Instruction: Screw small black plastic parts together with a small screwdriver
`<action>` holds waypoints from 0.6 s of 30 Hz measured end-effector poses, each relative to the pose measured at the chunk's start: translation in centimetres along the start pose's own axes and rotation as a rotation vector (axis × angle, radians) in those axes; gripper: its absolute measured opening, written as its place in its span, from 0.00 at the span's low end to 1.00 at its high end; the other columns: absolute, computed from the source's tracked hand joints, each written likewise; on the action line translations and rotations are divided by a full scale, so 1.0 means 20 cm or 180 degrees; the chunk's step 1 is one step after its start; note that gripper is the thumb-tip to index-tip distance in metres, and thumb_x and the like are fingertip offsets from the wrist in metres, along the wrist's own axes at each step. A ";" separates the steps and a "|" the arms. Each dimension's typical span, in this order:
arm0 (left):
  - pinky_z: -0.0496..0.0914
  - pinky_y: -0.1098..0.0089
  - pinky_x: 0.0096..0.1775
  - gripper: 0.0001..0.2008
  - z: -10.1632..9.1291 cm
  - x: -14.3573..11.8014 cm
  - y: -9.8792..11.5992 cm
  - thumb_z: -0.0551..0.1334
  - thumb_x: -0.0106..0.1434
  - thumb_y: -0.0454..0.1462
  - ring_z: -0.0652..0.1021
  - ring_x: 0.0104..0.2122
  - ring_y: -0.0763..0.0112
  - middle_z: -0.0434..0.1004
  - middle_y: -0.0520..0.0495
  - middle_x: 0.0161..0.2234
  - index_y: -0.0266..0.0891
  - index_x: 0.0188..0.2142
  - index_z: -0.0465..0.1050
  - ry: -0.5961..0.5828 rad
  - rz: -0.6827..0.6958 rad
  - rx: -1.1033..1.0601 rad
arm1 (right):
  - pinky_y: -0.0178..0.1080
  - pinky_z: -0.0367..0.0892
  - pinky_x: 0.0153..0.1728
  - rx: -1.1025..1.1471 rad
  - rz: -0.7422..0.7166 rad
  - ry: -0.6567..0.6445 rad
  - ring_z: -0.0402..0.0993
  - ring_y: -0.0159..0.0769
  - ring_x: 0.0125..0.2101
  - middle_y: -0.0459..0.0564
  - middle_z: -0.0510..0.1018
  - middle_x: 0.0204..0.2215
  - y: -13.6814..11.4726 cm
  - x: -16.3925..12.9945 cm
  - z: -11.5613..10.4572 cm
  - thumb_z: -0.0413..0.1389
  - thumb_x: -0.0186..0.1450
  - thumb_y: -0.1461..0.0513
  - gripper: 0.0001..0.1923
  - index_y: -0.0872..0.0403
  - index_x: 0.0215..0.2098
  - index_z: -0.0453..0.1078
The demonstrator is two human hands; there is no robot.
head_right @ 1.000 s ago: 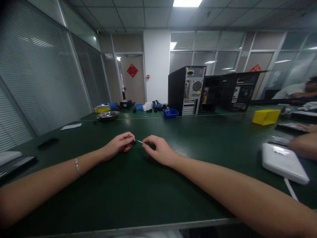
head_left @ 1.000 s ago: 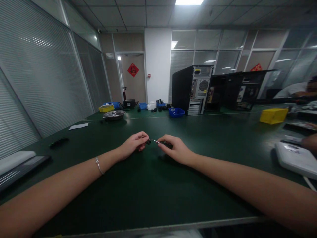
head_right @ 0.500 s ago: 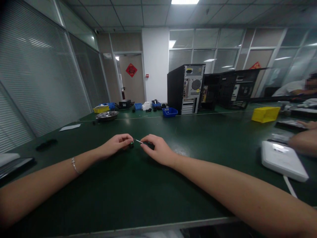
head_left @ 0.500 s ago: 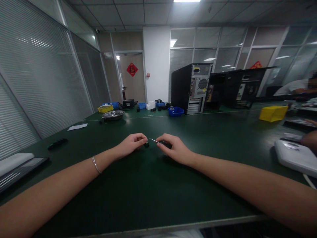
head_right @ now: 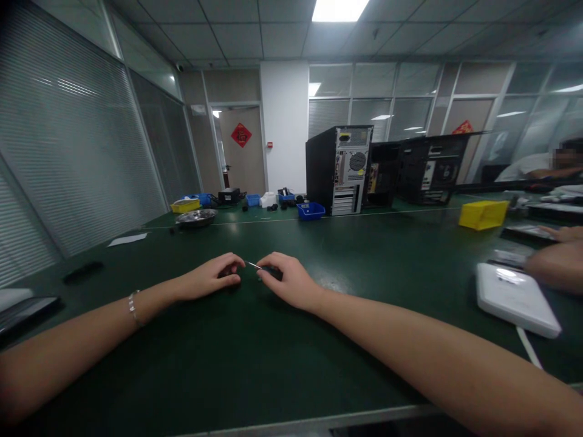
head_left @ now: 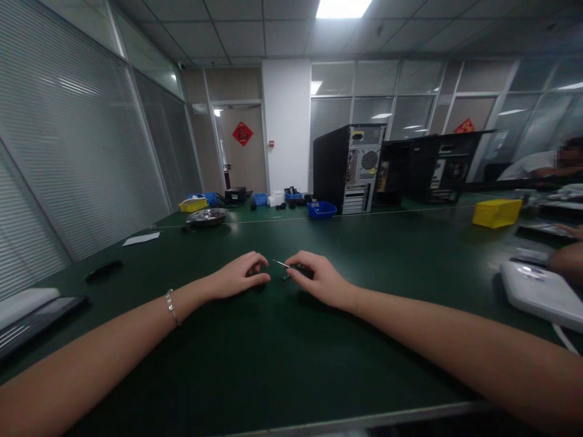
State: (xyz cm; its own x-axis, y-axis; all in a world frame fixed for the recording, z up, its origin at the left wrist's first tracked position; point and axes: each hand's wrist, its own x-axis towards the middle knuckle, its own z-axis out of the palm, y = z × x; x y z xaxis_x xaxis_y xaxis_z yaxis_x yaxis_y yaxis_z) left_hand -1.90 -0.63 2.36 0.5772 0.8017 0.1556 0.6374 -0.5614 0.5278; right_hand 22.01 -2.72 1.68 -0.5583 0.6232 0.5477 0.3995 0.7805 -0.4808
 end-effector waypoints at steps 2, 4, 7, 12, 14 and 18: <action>0.62 0.68 0.35 0.26 -0.01 -0.01 0.01 0.61 0.52 0.51 0.67 0.36 0.64 0.65 0.45 0.39 0.40 0.46 0.66 -0.0131 -0.0035 0.0006 | 0.35 0.63 0.36 -0.0010 0.0034 0.0065 0.69 0.33 0.34 0.49 0.73 0.34 0.01 0.00 0.00 0.50 0.64 0.62 0.10 0.54 0.41 0.70; 0.62 0.68 0.36 0.27 -0.01 -0.01 0.02 0.63 0.49 0.51 0.67 0.37 0.63 0.65 0.45 0.40 0.41 0.46 0.67 -0.0202 -0.0028 0.0009 | 0.36 0.63 0.36 -0.0075 0.0142 0.0151 0.69 0.34 0.35 0.49 0.74 0.35 0.02 0.01 0.00 0.51 0.63 0.61 0.10 0.54 0.42 0.69; 0.63 0.68 0.34 0.22 -0.01 -0.02 0.04 0.62 0.51 0.50 0.67 0.35 0.64 0.65 0.45 0.39 0.40 0.42 0.69 -0.0209 0.0024 -0.0046 | 0.37 0.63 0.35 -0.0308 0.0451 0.0167 0.69 0.36 0.36 0.50 0.74 0.38 0.05 0.02 0.01 0.55 0.61 0.58 0.13 0.53 0.44 0.68; 0.64 0.69 0.34 0.23 0.02 0.00 0.03 0.64 0.51 0.47 0.67 0.33 0.68 0.65 0.47 0.38 0.40 0.44 0.68 -0.0092 0.0095 -0.0434 | 0.36 0.61 0.27 -0.0970 0.0904 -0.0182 0.71 0.39 0.32 0.50 0.76 0.34 0.09 0.05 0.06 0.56 0.57 0.50 0.17 0.51 0.39 0.70; 0.65 0.68 0.35 0.23 0.04 0.01 0.01 0.65 0.50 0.45 0.68 0.33 0.69 0.66 0.48 0.37 0.40 0.45 0.67 -0.0045 0.0065 -0.0644 | 0.35 0.59 0.25 -0.1228 0.0914 -0.0252 0.71 0.40 0.31 0.51 0.76 0.33 0.10 0.05 0.07 0.56 0.55 0.46 0.20 0.51 0.37 0.70; 0.66 0.68 0.36 0.23 0.06 0.02 -0.02 0.66 0.50 0.43 0.69 0.33 0.69 0.67 0.49 0.35 0.38 0.45 0.66 -0.0039 -0.0007 -0.0974 | 0.35 0.57 0.23 -0.1506 0.0833 -0.0280 0.70 0.40 0.31 0.51 0.75 0.32 0.12 0.06 0.09 0.55 0.55 0.46 0.19 0.51 0.35 0.70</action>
State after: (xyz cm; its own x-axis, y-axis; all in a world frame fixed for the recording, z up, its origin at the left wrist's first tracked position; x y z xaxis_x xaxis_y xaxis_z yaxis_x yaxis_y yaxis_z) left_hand -1.19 -0.35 1.23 0.5832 0.7992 0.1452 0.4563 -0.4702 0.7555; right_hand 21.06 -0.20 -0.12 -0.4469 0.8089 0.3821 0.8055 0.5496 -0.2217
